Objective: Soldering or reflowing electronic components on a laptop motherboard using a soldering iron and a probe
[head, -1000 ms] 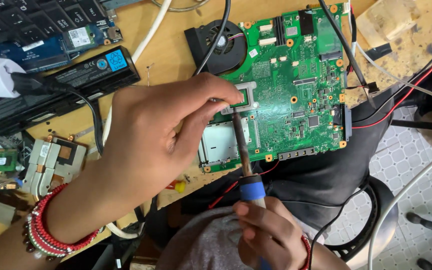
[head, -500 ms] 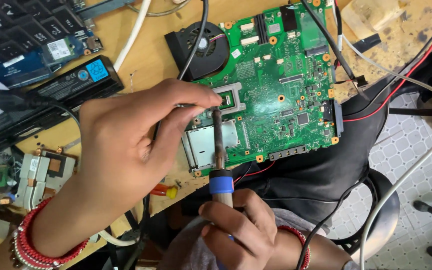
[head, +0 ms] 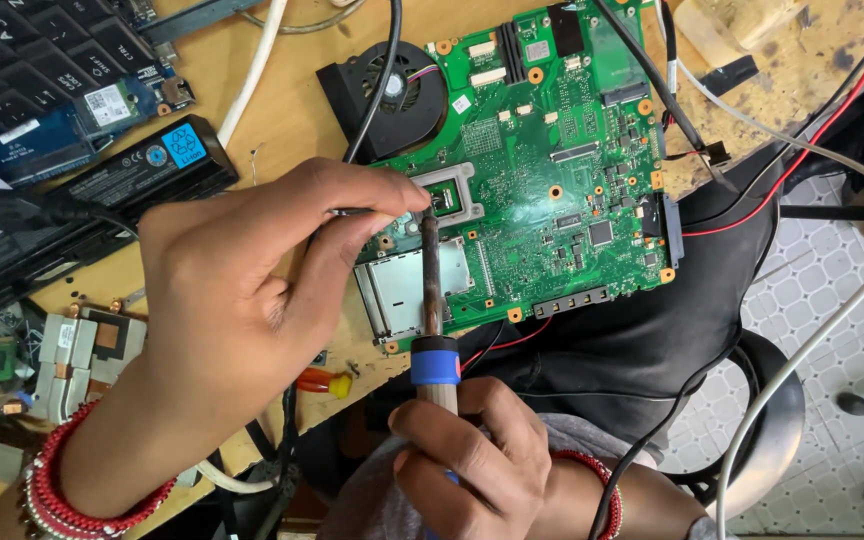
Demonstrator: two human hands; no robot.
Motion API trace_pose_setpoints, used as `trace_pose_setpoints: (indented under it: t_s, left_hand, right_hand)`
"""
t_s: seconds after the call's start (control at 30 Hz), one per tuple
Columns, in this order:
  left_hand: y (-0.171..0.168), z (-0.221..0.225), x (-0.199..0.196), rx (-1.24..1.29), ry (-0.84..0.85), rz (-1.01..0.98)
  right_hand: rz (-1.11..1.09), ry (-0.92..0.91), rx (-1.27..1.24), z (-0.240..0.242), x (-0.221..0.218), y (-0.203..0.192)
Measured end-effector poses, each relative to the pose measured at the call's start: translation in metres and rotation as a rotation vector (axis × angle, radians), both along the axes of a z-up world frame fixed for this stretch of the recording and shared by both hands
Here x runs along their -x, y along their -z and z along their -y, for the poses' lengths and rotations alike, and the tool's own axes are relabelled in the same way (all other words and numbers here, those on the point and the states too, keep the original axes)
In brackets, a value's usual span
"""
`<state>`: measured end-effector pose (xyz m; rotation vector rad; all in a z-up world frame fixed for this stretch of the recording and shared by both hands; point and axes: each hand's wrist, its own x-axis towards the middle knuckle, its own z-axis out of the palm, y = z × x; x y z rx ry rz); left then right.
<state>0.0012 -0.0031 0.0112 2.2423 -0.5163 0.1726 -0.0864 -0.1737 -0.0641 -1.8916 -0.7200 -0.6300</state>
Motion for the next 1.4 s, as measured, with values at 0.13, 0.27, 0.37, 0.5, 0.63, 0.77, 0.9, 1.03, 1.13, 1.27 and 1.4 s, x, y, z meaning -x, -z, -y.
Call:
trace_pose_setpoints:
  t_s: [0.13,0.27,0.37,0.5,0.63,0.77,0.9,1.03,1.13,1.27,1.4]
  left_hand:
    - [0.000,0.000,0.000,0.001,0.008,-0.001]
    - [0.000,0.000,0.000,0.009,0.008,-0.005]
    - [0.000,0.000,0.000,0.008,0.004,-0.001]
    - [0.000,0.000,0.000,0.011,-0.003,-0.010]
    - [0.000,0.000,0.000,0.007,0.003,0.003]
    - [0.000,0.000,0.000,0.014,0.004,-0.007]
    - [0.000,0.002,0.000,0.025,0.004,0.004]
    - [0.000,0.002,0.000,0.032,0.006,0.000]
    - [0.001,0.001,-0.001,-0.001,-0.001,0.013]
    - [0.000,0.002,-0.001,0.014,0.003,0.015]
    - [0.000,0.002,0.000,0.011,-0.006,0.010]
  right_hand:
    - [-0.018,-0.016,0.013,0.001,0.000,-0.002]
    - [-0.014,0.028,-0.022,-0.003,0.000,-0.003]
    - [-0.012,0.023,-0.039,-0.003,-0.001,-0.002]
    - [-0.038,0.091,-0.076,-0.011,-0.002,-0.010]
    - [-0.080,0.091,-0.086,-0.014,-0.003,-0.019]
    - [-0.118,0.114,-0.078,-0.014,-0.002,-0.019]
    - [-0.090,0.044,-0.069,-0.011,-0.004,-0.017]
    - [-0.144,0.077,-0.037,-0.014,-0.005,-0.026]
    - [-0.112,0.083,-0.039,-0.016,-0.005,-0.025]
    - [-0.147,0.134,-0.053,-0.019,-0.004,-0.028]
    - [-0.170,0.138,-0.088,-0.020,-0.005,-0.030]
